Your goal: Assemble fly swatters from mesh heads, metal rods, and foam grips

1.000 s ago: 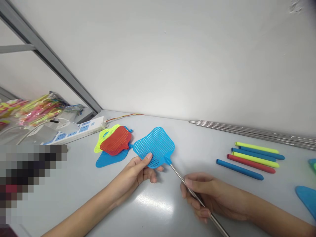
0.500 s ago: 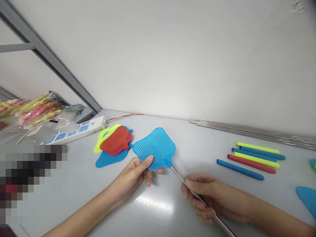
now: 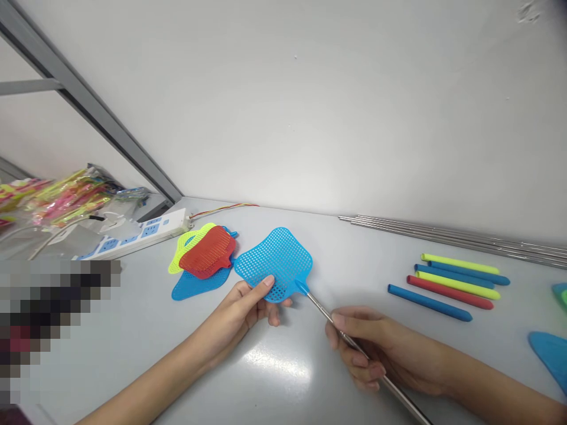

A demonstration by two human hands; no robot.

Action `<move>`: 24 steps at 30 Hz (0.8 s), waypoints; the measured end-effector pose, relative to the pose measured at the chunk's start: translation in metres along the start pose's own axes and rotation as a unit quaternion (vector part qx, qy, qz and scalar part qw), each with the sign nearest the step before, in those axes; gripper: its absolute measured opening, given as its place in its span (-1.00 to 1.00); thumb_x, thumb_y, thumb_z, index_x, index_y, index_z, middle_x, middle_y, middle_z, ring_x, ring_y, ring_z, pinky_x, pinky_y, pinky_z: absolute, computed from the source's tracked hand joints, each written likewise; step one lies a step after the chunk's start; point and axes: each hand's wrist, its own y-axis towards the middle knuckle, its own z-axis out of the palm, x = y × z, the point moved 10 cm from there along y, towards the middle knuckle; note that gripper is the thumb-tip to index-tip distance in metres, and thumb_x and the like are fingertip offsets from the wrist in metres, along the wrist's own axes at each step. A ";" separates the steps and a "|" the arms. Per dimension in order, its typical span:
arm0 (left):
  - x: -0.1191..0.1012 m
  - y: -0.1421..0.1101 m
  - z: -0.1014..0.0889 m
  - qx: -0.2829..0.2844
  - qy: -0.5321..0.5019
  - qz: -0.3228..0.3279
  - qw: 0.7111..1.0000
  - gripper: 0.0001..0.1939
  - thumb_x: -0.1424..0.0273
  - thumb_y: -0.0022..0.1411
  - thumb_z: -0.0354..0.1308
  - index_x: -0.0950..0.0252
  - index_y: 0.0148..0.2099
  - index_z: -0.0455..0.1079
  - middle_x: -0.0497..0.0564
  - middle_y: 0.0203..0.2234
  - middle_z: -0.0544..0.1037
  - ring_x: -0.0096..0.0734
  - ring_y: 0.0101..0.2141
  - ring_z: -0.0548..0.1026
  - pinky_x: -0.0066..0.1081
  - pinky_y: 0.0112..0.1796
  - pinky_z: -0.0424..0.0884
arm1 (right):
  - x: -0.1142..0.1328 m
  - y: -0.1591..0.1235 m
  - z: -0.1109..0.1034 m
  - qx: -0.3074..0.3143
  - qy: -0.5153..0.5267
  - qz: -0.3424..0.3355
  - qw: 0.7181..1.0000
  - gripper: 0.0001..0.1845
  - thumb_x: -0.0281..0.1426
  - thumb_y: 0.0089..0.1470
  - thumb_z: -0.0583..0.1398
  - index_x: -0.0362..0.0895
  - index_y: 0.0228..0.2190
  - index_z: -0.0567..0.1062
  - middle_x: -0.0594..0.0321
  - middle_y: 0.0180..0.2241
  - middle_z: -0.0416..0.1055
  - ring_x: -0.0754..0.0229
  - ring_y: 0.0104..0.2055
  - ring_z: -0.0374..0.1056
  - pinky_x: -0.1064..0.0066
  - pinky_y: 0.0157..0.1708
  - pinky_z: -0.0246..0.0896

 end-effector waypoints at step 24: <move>0.003 -0.001 0.000 -0.002 -0.002 -0.010 1.000 -0.77 0.30 0.24 -0.02 0.34 -0.38 0.32 0.01 -0.43 0.51 -0.51 -0.55 0.41 -0.43 -0.39 0.35 | -0.001 -0.001 0.000 0.007 -0.001 0.005 1.000 -0.72 -0.25 0.16 0.00 -0.18 -0.42 0.36 0.43 -0.65 0.08 0.45 -0.68 -0.09 0.51 -0.59 -0.06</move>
